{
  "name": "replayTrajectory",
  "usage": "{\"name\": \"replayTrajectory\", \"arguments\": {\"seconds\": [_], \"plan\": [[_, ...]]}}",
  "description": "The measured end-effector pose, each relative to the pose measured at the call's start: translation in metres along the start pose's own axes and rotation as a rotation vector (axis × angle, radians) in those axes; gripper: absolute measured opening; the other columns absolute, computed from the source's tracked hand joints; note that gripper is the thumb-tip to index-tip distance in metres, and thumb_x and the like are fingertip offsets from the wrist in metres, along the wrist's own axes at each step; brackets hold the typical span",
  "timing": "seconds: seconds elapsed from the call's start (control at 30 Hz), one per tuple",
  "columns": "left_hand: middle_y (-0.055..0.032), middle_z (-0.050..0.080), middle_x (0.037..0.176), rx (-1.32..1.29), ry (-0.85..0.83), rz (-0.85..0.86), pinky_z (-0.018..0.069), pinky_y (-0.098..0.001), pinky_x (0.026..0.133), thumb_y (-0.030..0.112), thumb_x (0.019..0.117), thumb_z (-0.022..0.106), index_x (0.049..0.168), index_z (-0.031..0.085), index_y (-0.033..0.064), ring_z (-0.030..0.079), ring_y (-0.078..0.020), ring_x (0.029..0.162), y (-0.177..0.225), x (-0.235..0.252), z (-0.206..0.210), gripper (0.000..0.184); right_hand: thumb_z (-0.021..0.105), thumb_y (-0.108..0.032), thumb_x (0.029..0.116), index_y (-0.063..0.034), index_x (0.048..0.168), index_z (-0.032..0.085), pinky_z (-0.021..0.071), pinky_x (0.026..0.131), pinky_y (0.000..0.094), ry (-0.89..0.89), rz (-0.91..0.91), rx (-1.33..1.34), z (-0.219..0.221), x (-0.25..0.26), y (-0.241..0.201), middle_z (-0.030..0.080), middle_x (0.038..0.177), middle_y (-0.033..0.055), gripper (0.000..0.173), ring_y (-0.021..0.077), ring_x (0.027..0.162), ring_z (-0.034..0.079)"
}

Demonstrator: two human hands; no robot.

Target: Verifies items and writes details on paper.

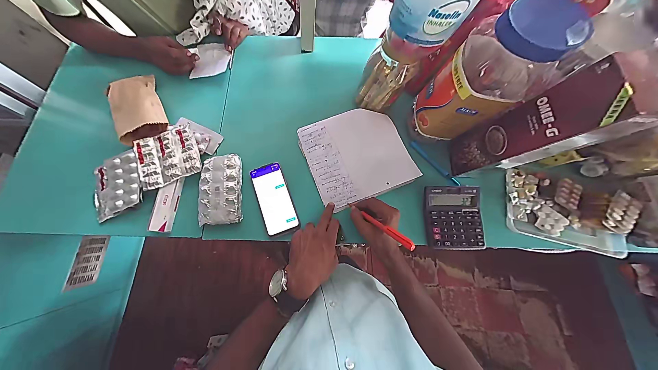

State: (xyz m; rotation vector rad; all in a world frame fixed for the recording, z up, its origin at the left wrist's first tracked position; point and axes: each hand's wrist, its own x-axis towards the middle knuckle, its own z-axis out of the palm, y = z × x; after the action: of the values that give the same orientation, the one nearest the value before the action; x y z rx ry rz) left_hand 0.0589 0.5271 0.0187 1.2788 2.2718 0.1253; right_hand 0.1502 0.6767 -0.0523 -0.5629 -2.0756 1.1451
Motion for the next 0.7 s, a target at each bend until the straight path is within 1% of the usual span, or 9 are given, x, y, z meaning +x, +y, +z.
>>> {"name": "replayTrajectory", "arguments": {"seconds": [0.1,0.2,0.37,0.57,0.7], "plan": [[-0.0003,0.026,0.168,0.002,-0.017,-0.008,0.0554,-0.0471,0.072,0.014,0.0882,0.066,0.142,0.056,0.0138,0.068,-0.0314,0.101,0.0003,0.0007,0.0002,0.055,0.068,-0.010,0.0854,-0.0014,0.083,0.075,0.0533,0.059,0.0161,0.012,-0.001,-0.019,0.0006,0.0001,0.0014,0.071,0.074,0.0031,0.011,0.0006,0.063,0.063],[-0.0005,0.027,0.168,0.000,-0.012,-0.003,0.0554,-0.0475,0.072,0.014,0.0873,0.066,0.142,0.056,0.0138,0.068,-0.0315,0.101,-0.0006,0.0009,0.0008,0.055,0.069,-0.009,0.0859,-0.0008,0.084,0.074,0.0550,0.059,0.0162,0.027,0.021,-0.002,-0.0008,0.0003,-0.0004,0.071,0.075,0.0029,0.010,0.0003,0.064,0.064],[-0.0005,0.027,0.168,-0.005,-0.011,-0.007,0.0553,-0.0470,0.072,0.014,0.0887,0.066,0.141,0.057,0.0135,0.068,-0.0316,0.101,0.0001,0.0007,0.0007,0.053,0.068,-0.010,0.0849,-0.0011,0.082,0.075,0.0537,0.059,0.0161,0.036,0.011,-0.050,0.0007,0.0006,0.0018,0.071,0.073,0.0034,0.011,0.0008,0.063,0.064],[-0.0012,0.027,0.168,-0.007,-0.021,-0.005,0.0552,-0.0477,0.072,0.015,0.0885,0.066,0.141,0.057,0.0133,0.068,-0.0318,0.101,0.0002,0.0009,-0.0005,0.054,0.068,-0.010,0.0857,-0.0006,0.083,0.074,0.0532,0.057,0.0152,0.045,0.024,-0.023,-0.0017,0.0008,-0.0011,0.071,0.073,0.0026,0.011,-0.0007,0.062,0.063],[-0.0010,0.027,0.168,-0.008,-0.028,-0.011,0.0551,-0.0478,0.073,0.015,0.0887,0.065,0.141,0.056,0.0140,0.067,-0.0318,0.101,0.0008,0.0008,-0.0016,0.054,0.068,-0.010,0.0860,-0.0007,0.083,0.075,0.0537,0.058,0.0160,0.036,0.022,-0.030,-0.0008,0.0010,-0.0005,0.071,0.074,0.0031,0.012,0.0001,0.063,0.064]]}}
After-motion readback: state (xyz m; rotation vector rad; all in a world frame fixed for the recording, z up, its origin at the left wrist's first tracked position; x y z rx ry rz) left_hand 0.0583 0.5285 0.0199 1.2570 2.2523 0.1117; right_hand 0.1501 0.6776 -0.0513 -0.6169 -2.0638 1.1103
